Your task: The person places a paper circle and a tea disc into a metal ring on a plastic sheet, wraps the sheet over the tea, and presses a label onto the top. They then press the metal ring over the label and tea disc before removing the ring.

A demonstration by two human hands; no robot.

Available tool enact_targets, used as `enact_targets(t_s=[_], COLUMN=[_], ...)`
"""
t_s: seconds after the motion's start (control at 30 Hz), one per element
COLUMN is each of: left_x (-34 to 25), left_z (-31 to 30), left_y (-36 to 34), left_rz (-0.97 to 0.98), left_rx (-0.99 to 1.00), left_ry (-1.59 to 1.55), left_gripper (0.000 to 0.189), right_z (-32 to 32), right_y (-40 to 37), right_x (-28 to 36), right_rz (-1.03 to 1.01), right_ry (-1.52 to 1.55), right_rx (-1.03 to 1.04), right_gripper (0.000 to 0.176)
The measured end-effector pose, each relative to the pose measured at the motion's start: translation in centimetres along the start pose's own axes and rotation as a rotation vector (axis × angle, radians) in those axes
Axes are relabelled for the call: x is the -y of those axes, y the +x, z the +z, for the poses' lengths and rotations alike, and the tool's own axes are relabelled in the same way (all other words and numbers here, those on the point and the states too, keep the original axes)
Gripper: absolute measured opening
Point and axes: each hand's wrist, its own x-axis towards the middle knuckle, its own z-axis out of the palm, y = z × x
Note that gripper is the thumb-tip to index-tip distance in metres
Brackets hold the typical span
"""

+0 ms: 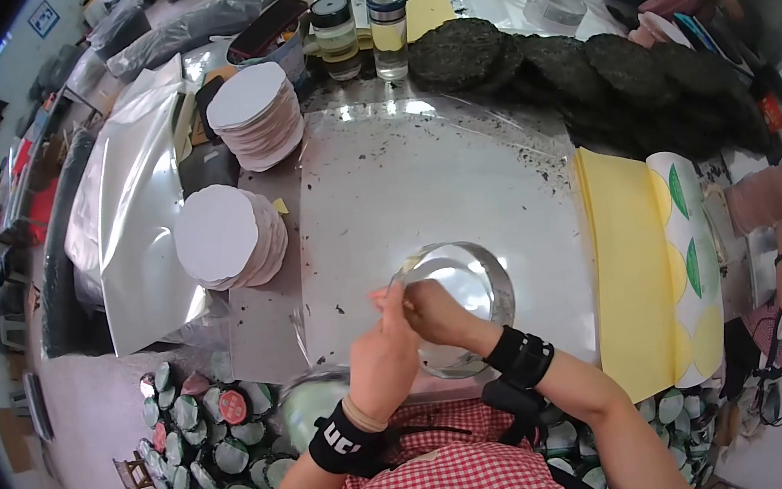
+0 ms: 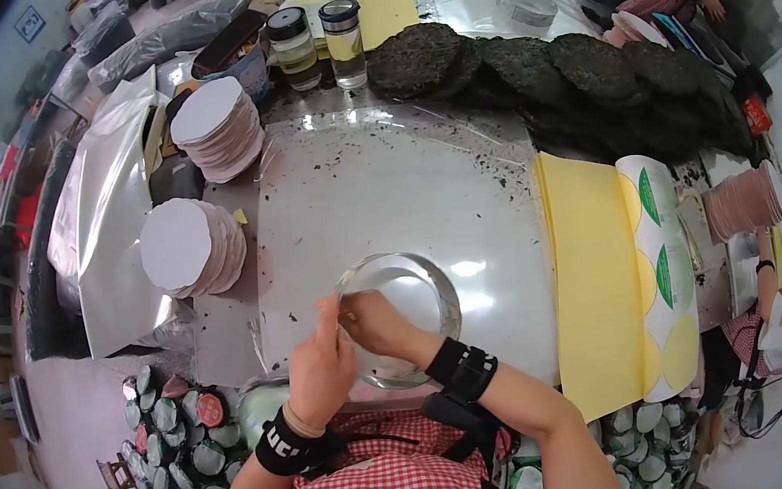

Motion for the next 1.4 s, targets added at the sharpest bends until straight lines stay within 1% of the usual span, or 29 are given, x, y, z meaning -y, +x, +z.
enact_targets(t_s=[0.07,0.1,0.13,0.2,0.3,0.33,0.4,0.47,0.53,0.6,0.63,0.67,0.7,0.73,0.77,0.8,0.83,0.87,0.9,0.93,1.0,1.03,1.1,1.17,1.2,1.23,1.3,1.33,1.4], left_x=[2.5,4.3,6.5,11.0,13.4,13.4,12.6,14.0,14.7,15.0,15.1,15.3,15.4,15.6,14.4,12.9,11.6,11.1,9.9,9.8,10.7,12.0,12.6,10.5,10.7,11.2,10.9,12.1,16.2], left_z=[0.8,0.9,0.3,-1.8,-7.0,-6.9,-6.0,-3.9,-3.4,-3.6,-3.8,-3.9,-3.9,-4.0,-5.1,-6.7,-8.3,-9.2,-9.9,-9.2,-6.5,-5.1,-5.2,-8.3,-10.1,-11.7,-12.8,-12.2,-10.3], left_y=[-1.9,-3.0,-4.0,-5.8,-5.2,-4.4,-3.0,-3.0,-2.7,-2.8,-2.7,-2.5,-2.1,-1.3,0.4,1.9,3.3,2.8,2.0,0.6,-1.7,-2.7,-1.7,0.6,1.8,2.9,5.0,5.5,5.2], left_rz=[-0.404,-0.424,-0.434,-0.383,0.012,0.003,0.367,0.326,0.290,0.313,0.337,0.340,0.223,0.112,0.136,0.137,0.140,0.278,0.416,0.569,0.645,0.575,0.522,0.478,0.451,0.417,0.025,0.035,0.018], left_rx=[0.188,0.164,0.168,0.357,0.431,0.430,0.406,0.463,0.433,0.437,0.438,0.429,0.531,0.630,0.619,0.445,0.273,0.252,0.315,0.330,0.425,0.484,0.542,0.327,0.186,0.043,-0.207,-0.214,-0.155], left_ry=[-0.423,-0.543,-0.541,-0.594,-0.325,-0.326,-0.207,-0.167,-0.287,-0.304,-0.309,-0.307,-0.297,-0.282,-0.271,-0.345,-0.422,-0.326,-0.219,-0.140,-0.034,0.000,0.041,-0.013,0.088,0.187,0.507,0.501,0.641], left_gripper=[0.047,0.029,0.029,0.021,0.016,0.016,0.015,0.017,0.018,0.017,0.016,0.016,0.015,0.014,0.014,0.013,0.012,0.011,0.014,0.015,0.013,0.017,0.021,0.038,0.047,0.056,0.061,0.061,0.063], right_z=[-1.6,-2.6,-3.5,-5.3,-5.5,-5.0,-3.9,-3.3,-3.3,-3.6,-3.4,-2.5,-1.2,0.5,1.8,2.1,1.5,0.7,-0.2,-1.9,-5.2,-5.5,-5.5,-3.9,-3.1,-1.9,-0.2,-0.4,-2.6], right_y=[-0.6,-1.9,-3.2,-5.7,-9.5,-9.8,-10.9,-11.3,-12.0,-13.3,-13.5,-13.4,-13.3,-12.8,-11.8,-10.6,-9.7,-9.1,-8.8,-8.1,-6.7,-6.9,-7.2,-10.6,-12.8,-15.8,-22.9,-25.4,-25.6], right_x=[0.1,0.2,0.4,0.9,1.2,1.2,0.8,-0.6,-0.7,0.8,1.8,3.1,3.9,3.7,4.0,4.2,2.6,-0.2,-1.7,-1.4,-0.3,-0.7,-1.9,-2.7,-2.5,-2.8,-3.5,-3.4,-0.3], right_rz=[0.087,-0.030,-0.024,-0.246,-0.210,-0.211,-0.126,-0.127,-0.123,-0.004,-0.009,-0.163,-0.315,-0.354,-0.369,-0.385,-0.397,-0.268,-0.136,-0.143,0.065,0.068,0.113,0.010,-0.045,-0.006,-0.150,-0.180,0.866], right_ry=[-0.198,-0.337,-0.330,-0.573,-0.683,-0.679,-0.630,-0.626,-0.626,-0.354,-0.360,-0.415,-0.469,-0.401,-0.425,-0.451,-0.469,-0.384,-0.291,-0.301,-0.444,-0.444,-0.513,-0.532,-0.593,-0.621,-0.596,-0.524,-0.156], right_rx=[-0.187,-0.252,-0.245,-0.295,-0.377,-0.369,-0.355,-0.336,-0.328,-0.246,-0.239,-0.130,-0.029,0.081,0.127,0.173,0.152,-0.043,-0.229,-0.237,-0.525,-0.537,-0.375,-0.405,-0.352,-0.236,-0.005,0.152,0.831], right_gripper=[0.028,0.030,0.030,0.042,0.055,0.055,0.052,0.048,0.044,0.037,0.037,0.036,0.034,0.033,0.033,0.032,0.032,0.032,0.031,0.031,0.044,0.044,0.059,0.062,0.063,0.061,0.052,0.047,0.096])
